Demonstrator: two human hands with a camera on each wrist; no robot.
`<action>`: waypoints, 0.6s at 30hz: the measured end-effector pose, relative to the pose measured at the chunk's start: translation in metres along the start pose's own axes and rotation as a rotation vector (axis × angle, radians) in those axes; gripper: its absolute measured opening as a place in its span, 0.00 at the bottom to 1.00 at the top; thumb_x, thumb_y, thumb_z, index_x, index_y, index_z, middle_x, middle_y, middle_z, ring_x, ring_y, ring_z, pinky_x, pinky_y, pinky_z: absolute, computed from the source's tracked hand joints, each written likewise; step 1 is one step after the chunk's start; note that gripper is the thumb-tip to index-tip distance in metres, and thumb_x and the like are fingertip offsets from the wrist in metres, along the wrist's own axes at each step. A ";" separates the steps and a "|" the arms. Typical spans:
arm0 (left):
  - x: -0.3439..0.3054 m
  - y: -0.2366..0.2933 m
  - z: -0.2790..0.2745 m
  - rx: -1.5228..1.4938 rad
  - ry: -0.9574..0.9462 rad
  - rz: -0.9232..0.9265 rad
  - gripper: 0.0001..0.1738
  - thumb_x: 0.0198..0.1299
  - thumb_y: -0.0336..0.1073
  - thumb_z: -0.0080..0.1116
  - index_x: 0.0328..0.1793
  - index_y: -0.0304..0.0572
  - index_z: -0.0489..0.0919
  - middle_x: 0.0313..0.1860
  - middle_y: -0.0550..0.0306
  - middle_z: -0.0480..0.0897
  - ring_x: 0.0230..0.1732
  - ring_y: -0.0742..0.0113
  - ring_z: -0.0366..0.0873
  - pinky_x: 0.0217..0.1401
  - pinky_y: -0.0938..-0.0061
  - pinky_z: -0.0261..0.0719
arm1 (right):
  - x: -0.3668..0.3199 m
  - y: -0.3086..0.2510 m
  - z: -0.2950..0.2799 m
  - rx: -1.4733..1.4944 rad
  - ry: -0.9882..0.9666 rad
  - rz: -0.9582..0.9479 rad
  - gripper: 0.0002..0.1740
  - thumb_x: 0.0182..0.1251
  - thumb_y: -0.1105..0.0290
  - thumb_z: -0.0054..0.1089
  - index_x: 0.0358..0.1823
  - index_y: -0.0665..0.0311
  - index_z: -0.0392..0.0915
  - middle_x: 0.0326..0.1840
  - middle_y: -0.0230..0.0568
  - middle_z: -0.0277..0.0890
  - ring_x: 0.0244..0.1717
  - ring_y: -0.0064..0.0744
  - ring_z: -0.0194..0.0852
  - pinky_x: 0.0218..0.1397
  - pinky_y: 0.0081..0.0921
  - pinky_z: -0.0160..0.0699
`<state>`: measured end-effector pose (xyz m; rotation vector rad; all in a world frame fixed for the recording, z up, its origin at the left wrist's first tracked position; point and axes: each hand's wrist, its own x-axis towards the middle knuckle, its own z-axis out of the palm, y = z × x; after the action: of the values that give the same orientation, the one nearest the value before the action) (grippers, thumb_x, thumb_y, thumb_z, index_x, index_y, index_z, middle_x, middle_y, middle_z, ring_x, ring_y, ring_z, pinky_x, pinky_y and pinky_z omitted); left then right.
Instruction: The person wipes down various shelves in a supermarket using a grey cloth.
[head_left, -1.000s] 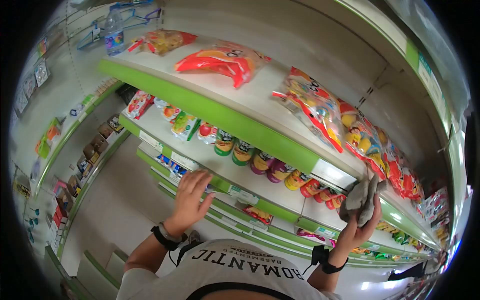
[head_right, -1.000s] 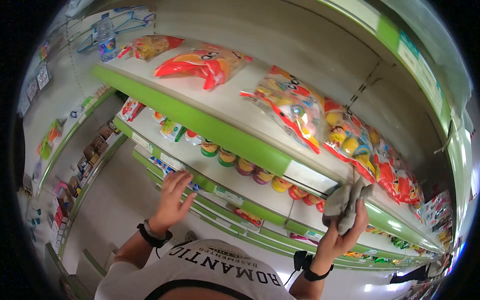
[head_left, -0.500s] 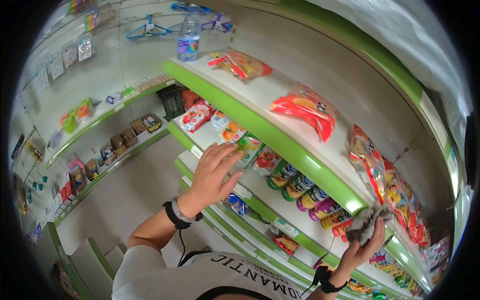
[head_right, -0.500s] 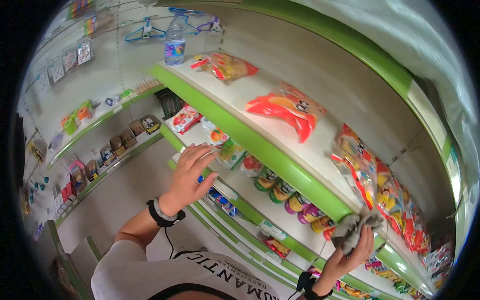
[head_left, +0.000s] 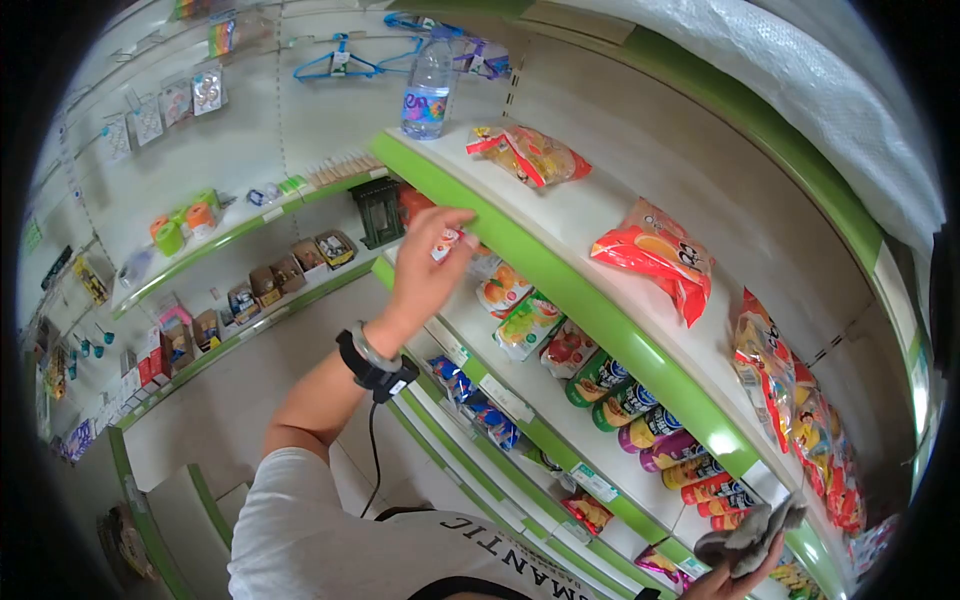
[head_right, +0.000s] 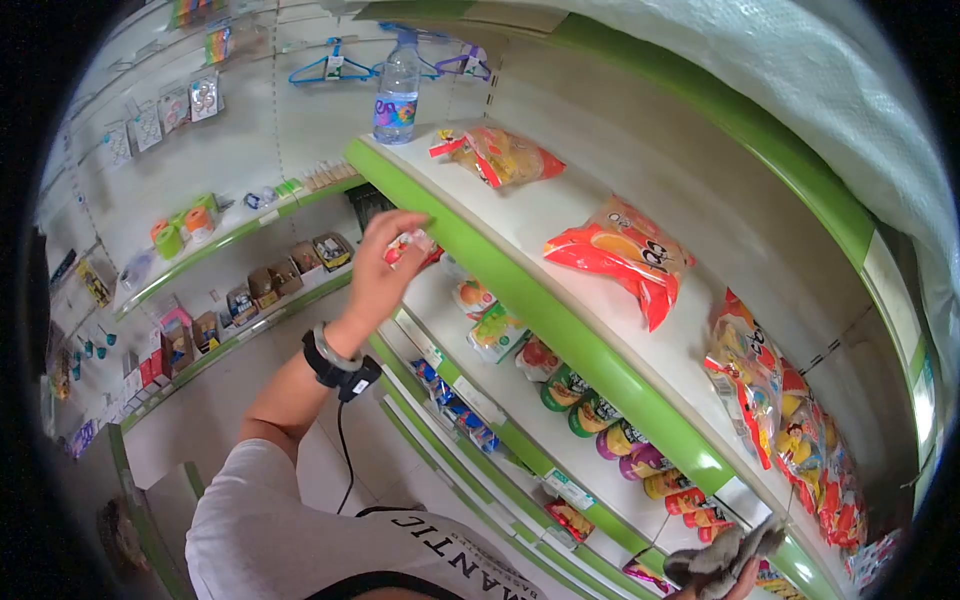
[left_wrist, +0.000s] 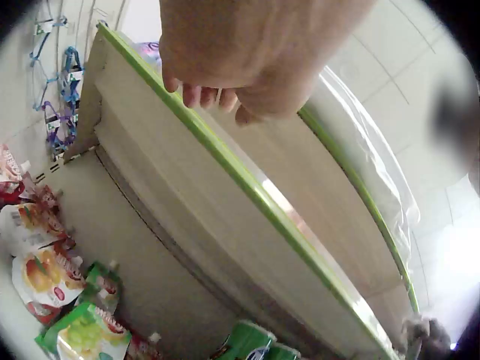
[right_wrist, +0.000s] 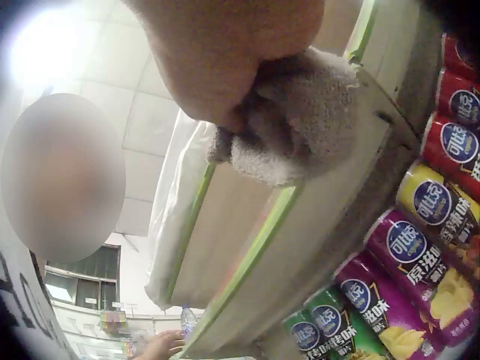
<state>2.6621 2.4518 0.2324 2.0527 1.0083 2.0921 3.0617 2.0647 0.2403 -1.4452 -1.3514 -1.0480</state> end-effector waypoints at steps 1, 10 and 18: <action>0.013 -0.007 -0.005 -0.034 0.011 -0.102 0.20 0.63 0.35 0.68 0.60 0.39 0.81 0.56 0.49 0.80 0.57 0.56 0.80 0.61 0.65 0.77 | -0.002 -0.002 0.002 -0.025 0.016 0.066 0.32 0.78 0.56 0.58 0.70 0.78 0.69 0.64 0.61 0.78 0.57 0.54 0.81 0.61 0.47 0.77; 0.151 -0.134 -0.037 0.256 0.078 -0.296 0.53 0.56 0.55 0.75 0.77 0.26 0.64 0.67 0.33 0.74 0.66 0.50 0.76 0.68 0.62 0.74 | -0.031 0.009 0.023 0.196 0.139 0.302 0.32 0.78 0.58 0.58 0.70 0.79 0.69 0.64 0.61 0.78 0.58 0.54 0.80 0.60 0.46 0.78; 0.202 -0.145 -0.016 -0.025 -0.130 -0.283 0.77 0.42 0.54 0.85 0.84 0.20 0.42 0.75 0.29 0.67 0.70 0.49 0.73 0.71 0.68 0.73 | -0.052 -0.029 0.026 0.165 0.209 0.372 0.31 0.77 0.61 0.60 0.71 0.79 0.68 0.65 0.63 0.77 0.58 0.52 0.79 0.58 0.44 0.79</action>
<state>2.5641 2.6521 0.3435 1.8772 1.1663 1.7997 3.0301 2.0774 0.1850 -1.3563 -0.9510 -0.7995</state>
